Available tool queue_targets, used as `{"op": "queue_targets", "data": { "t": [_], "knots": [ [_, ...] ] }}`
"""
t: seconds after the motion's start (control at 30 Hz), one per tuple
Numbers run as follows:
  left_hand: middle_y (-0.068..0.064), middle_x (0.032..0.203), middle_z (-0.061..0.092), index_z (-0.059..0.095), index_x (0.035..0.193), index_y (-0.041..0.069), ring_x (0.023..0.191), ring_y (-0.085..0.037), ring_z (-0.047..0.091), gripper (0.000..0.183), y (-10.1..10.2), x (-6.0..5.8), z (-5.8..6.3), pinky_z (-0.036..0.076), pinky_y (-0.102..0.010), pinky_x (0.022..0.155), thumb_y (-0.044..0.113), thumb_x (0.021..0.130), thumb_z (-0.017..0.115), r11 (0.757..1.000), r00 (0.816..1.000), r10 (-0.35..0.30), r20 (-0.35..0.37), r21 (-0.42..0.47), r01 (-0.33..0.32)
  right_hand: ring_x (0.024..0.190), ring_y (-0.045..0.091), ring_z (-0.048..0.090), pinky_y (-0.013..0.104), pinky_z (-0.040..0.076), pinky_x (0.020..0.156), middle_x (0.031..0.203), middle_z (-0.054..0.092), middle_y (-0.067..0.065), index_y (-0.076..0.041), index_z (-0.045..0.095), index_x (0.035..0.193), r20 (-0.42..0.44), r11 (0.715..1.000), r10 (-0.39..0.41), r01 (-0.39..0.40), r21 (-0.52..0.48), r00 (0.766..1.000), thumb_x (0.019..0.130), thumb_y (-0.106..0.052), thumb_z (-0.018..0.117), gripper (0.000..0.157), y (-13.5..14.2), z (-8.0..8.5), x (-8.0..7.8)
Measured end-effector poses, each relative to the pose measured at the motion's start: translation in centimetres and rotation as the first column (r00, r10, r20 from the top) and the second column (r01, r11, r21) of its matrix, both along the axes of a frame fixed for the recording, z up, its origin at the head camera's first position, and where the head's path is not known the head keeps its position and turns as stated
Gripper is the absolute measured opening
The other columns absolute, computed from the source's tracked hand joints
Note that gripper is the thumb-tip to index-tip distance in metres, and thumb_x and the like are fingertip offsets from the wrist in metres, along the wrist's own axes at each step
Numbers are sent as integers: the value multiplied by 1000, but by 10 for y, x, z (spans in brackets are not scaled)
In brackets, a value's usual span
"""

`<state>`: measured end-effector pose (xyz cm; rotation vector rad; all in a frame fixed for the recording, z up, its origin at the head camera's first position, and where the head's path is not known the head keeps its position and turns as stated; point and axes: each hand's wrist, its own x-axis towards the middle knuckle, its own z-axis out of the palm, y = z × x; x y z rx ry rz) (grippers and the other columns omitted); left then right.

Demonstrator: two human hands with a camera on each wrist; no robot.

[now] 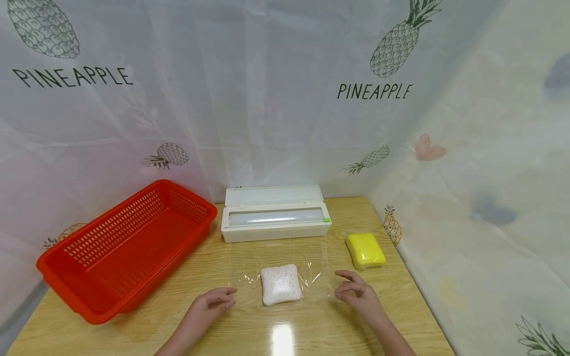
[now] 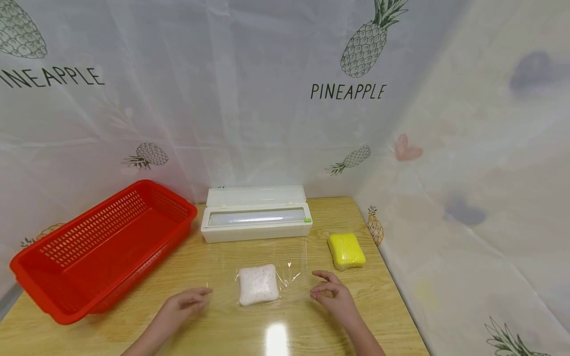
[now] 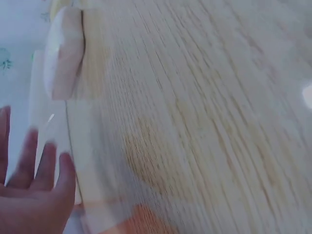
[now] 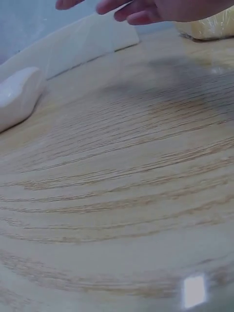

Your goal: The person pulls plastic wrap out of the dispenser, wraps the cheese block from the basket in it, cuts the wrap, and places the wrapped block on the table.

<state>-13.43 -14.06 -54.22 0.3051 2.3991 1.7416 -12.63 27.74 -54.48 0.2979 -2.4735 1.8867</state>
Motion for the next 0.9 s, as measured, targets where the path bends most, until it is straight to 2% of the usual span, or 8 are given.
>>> {"op": "queue_targets", "data": {
  "t": [0.07, 0.17, 0.23, 0.27, 0.4, 0.6, 0.73, 0.9],
  "knots": [
    [-15, 113, 68, 67, 95, -1, 108, -17, 62, 15, 0, -2, -2, 48, -19, 87, 14, 94, 65, 998, 998, -55, 24, 38, 54, 108, 22, 62, 20, 44, 95, 124, 59, 26, 10, 65, 92, -15, 996, 67, -68, -52, 998, 90, 1, 65, 9, -1, -2, -4],
    [-20, 109, 69, 59, 100, -3, 100, -24, 67, 17, -2, -4, -4, 52, -29, 87, 13, 100, 55, 986, 990, -127, 65, 112, 120, 105, 22, 65, 31, 51, 91, 109, 63, 31, 15, 55, 98, 7, 982, 146, -144, -123, 989, 97, -1, 56, 17, -3, -4, -8],
    [-22, 105, 69, 56, 102, -5, 94, -32, 69, 17, -1, -5, -5, 54, -36, 85, 12, 101, 52, 982, 987, -134, 91, 147, 119, 93, 29, 68, 40, 54, 84, 97, 62, 36, 18, 50, 101, 12, 974, 166, -163, -155, 986, 99, 0, 52, 18, -5, -6, -11],
    [-23, 103, 69, 55, 103, -6, 91, -36, 69, 18, -1, -5, -6, 54, -39, 85, 12, 102, 51, 981, 986, -131, 104, 160, 114, 90, 32, 68, 43, 55, 81, 94, 62, 36, 17, 49, 102, 31, 977, 151, -145, -157, 988, 100, -1, 51, 19, -7, -6, -11],
    [-22, 92, 71, 54, 108, -11, 84, -34, 71, 23, 2, -9, -9, 56, -37, 80, 11, 101, 52, 985, 985, -71, 154, 169, 45, 77, 33, 69, 46, 57, 73, 85, 63, 33, 17, 49, 104, 149, 991, 32, -12, -132, 988, 99, -1, 52, 19, -15, -4, -16],
    [-24, 75, 67, 55, 106, -18, 69, -34, 70, 23, 9, -18, -17, 58, -37, 65, 3, 98, 55, 978, 978, 51, 203, 188, -90, 62, 22, 65, 38, 58, 60, 74, 64, 20, 16, 54, 105, 297, 986, -106, 140, -95, 949, 97, 0, 56, 18, -26, -6, -29],
    [-18, 69, 65, 57, 104, -17, 61, -28, 68, 20, 13, -24, -22, 58, -36, 59, 1, 96, 58, 973, 965, 110, 239, 170, -153, 53, 17, 59, 29, 53, 50, 67, 63, 16, 15, 58, 100, 303, 988, -143, 155, -19, 942, 94, 1, 59, 15, -27, -10, -37],
    [-9, 63, 62, 62, 99, -12, 52, -20, 63, 15, 18, -28, -22, 53, -28, 47, 2, 94, 61, 981, 960, 148, 236, 87, -173, 49, 16, 56, 26, 50, 46, 60, 61, 13, 13, 61, 90, 300, 989, -146, 135, 57, 943, 90, 3, 61, 10, -28, -12, -44]
  ]
}}
